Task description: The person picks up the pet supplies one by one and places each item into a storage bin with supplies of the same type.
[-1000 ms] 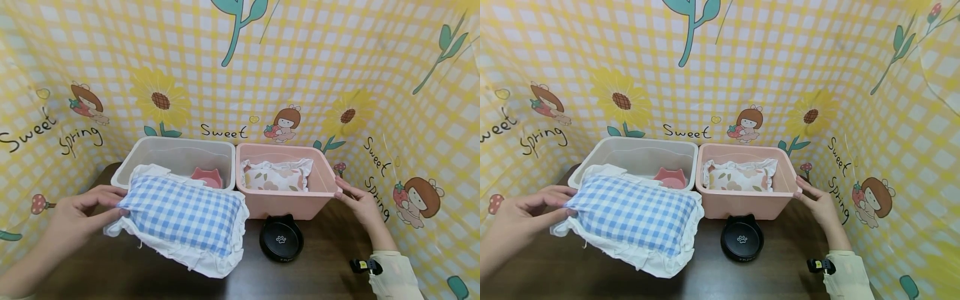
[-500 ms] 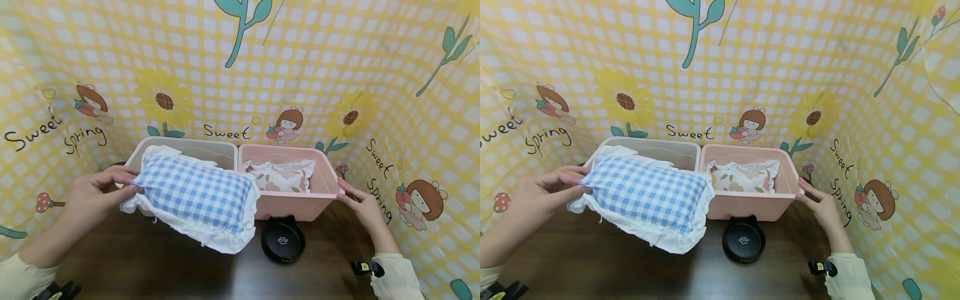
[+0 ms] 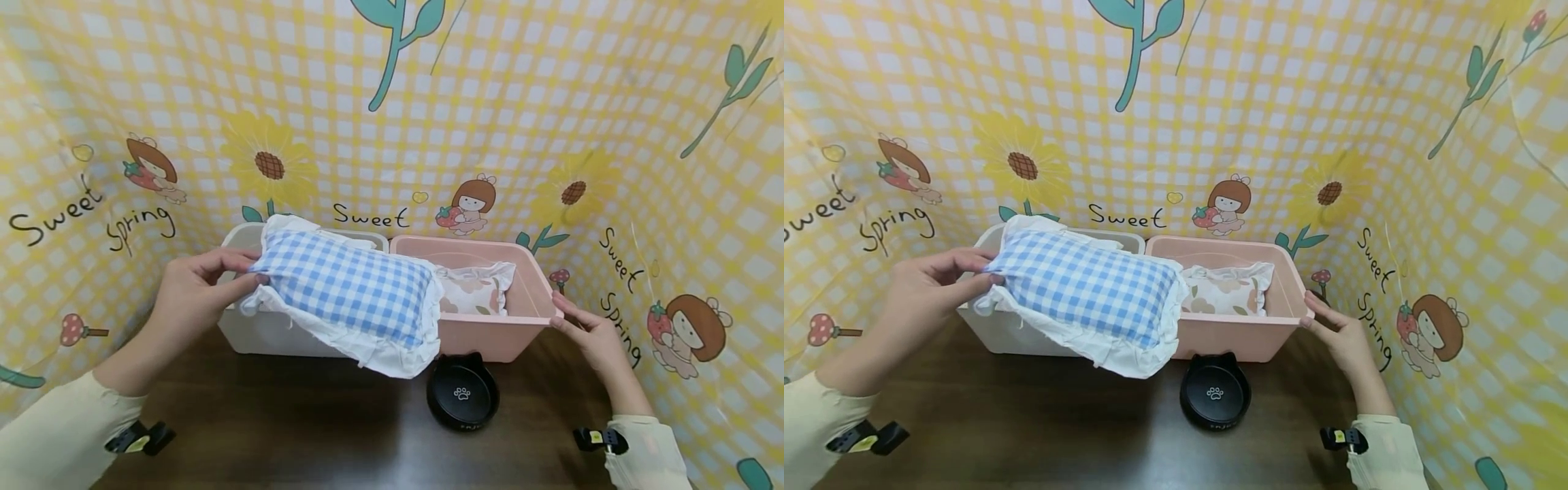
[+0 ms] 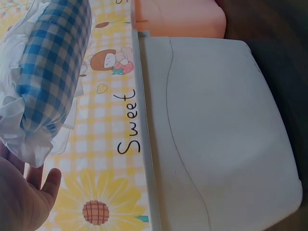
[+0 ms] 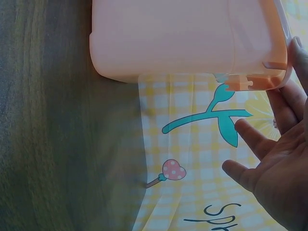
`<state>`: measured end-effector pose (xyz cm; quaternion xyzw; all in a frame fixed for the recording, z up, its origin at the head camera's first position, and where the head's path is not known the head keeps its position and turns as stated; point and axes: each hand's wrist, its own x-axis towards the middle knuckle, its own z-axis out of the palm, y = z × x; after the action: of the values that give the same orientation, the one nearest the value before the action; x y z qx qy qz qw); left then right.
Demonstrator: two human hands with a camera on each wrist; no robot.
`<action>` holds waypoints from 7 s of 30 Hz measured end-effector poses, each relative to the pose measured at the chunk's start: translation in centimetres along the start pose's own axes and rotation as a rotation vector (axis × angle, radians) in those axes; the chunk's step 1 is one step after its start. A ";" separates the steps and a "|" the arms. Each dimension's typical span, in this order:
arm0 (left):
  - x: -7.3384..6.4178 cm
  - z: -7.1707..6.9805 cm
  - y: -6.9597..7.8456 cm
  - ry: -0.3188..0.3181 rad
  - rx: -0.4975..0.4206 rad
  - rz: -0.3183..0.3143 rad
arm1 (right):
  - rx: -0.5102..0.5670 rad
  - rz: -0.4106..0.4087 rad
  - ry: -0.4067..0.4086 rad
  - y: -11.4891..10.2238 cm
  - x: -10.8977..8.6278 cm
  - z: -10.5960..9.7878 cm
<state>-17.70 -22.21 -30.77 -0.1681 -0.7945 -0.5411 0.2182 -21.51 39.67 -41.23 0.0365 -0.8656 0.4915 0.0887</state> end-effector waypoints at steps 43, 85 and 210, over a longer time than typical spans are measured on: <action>7.5 10.6 0.4 0.016 0.028 0.082 | -0.069 0.033 -0.013 -0.3 0.0 -0.3; 10.2 21.5 -0.6 0.021 0.000 0.037 | -0.101 0.004 0.003 -0.4 0.1 -0.2; -5.9 25.7 -6.3 -0.505 -0.031 -0.059 | -0.047 0.029 0.003 0.0 0.0 -0.1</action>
<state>-20.13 -0.67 -47.01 -0.2781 -0.8200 -0.5003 -0.0057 -21.52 39.76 -41.15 0.0211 -0.8772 0.4724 0.0837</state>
